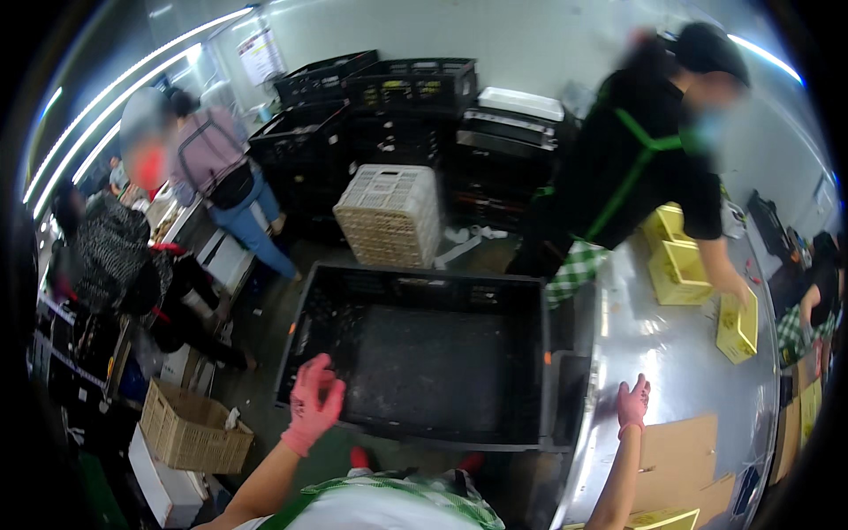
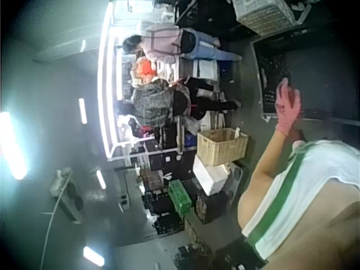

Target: The person folds flat cardboard sheets into rectangular boxes by hand. They repeatedly fold the side flaps up, tuck the tabs into slots, and press the corners to secure the structure. The finished boxes are placed on a metal table alongside other completed units.

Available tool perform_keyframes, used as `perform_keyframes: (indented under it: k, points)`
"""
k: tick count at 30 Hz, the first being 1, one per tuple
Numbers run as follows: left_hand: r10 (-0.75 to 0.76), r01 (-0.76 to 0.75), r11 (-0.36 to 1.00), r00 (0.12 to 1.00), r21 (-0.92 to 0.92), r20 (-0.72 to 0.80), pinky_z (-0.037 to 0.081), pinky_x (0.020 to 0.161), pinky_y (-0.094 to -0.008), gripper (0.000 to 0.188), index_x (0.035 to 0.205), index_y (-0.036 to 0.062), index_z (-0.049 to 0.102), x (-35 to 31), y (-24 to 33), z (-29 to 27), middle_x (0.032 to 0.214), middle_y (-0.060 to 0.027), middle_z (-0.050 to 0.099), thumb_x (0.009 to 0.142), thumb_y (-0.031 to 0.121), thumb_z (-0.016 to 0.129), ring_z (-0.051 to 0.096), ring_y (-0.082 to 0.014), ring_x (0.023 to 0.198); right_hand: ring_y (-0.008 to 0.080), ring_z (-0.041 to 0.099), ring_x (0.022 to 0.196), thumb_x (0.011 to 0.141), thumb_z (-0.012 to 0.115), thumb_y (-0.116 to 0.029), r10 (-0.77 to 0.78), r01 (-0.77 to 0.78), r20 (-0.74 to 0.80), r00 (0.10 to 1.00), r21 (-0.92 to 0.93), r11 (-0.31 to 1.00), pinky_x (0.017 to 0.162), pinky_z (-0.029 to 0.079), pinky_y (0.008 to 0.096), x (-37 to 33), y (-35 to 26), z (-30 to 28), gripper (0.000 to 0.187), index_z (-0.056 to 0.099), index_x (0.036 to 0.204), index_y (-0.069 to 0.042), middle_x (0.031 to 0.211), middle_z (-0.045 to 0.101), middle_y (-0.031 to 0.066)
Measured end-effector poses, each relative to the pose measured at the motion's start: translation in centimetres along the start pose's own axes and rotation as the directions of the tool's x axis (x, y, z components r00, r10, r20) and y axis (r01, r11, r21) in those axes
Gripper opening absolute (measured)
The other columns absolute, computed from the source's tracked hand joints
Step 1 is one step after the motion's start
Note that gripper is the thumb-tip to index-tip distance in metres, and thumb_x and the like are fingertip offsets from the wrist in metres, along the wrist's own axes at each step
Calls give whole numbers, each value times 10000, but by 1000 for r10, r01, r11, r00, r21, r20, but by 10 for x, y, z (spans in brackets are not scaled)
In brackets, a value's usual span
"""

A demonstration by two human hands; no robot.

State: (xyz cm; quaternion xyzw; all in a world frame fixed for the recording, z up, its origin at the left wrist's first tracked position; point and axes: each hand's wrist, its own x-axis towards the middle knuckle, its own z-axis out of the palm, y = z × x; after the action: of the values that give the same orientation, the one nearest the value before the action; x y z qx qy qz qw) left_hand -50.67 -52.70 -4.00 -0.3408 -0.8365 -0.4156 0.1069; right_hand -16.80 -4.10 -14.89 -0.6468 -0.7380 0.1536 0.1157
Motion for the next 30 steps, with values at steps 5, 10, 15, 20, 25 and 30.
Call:
perform_keyframes:
  k: [5, 10, 15, 20, 25, 30]
  points:
    - [-213, 217, 976, 965, 9, -155, 518, 654, -292, 459, 1258, 27, 494, -19, -125, -108, 1044, -122, 551, 819, 47, 623, 604, -176, 749, 358, 407, 1253, 903, 546, -162, -466, 469, -94, 880, 336, 817, 1040, 339, 386, -161, -191, 10, 440, 443, 1302, -6, 1343, 428, 208]
    - [-266, 270, 962, 959, 28, -100, 500, 640, -304, 379, 1184, 38, 543, -27, -256, -179, 916, -115, 584, 814, 56, 620, 600, -206, 721, 334, 465, 1197, 868, 596, -143, -639, 516, 120, 760, 487, 705, 979, 395, 377, -299, -365, 79, 437, 475, 1267, -11, 1289, 480, 182]
    - [-351, 359, 932, 927, -42, 130, 502, 682, -345, 303, 1113, 50, 581, -14, -323, -200, 902, -113, 601, 829, 142, 629, 614, -238, 771, 358, 450, 1212, 875, 610, -225, -728, 601, 183, 661, 452, 659, 985, 394, 405, -349, -504, 129, 487, 455, 1294, -31, 1340, 438, 193]
    - [-264, 297, 955, 887, -29, 378, 508, 699, -362, 355, 1141, 75, 581, 56, -396, -175, 979, -123, 615, 835, 248, 629, 628, -261, 789, 415, 377, 1257, 838, 640, -232, -776, 703, 73, 627, 377, 604, 1033, 333, 458, -370, -585, 217, 554, 438, 1306, -16, 1364, 387, 257]
    - [-262, 274, 960, 788, 64, 557, 482, 867, -384, 453, 1222, 86, 539, 173, -487, -174, 1157, -151, 587, 841, 320, 614, 588, -307, 1041, 372, 384, 1259, 841, 640, -158, -625, 585, -17, 780, 371, 721, 1038, 338, 420, -355, -638, 244, 516, 450, 1307, -43, 1374, 381, 214]
    - [-592, 304, 804, 324, 511, 738, 315, 1076, -427, 667, 1337, 151, 447, 238, -638, -191, 1381, -170, 433, 826, 577, 500, 378, -336, 1304, 344, 431, 1227, 847, 623, -108, -504, 523, -157, 849, 374, 766, 1017, 366, 383, -281, -730, 247, 466, 467, 1280, -33, 1334, 431, 191]
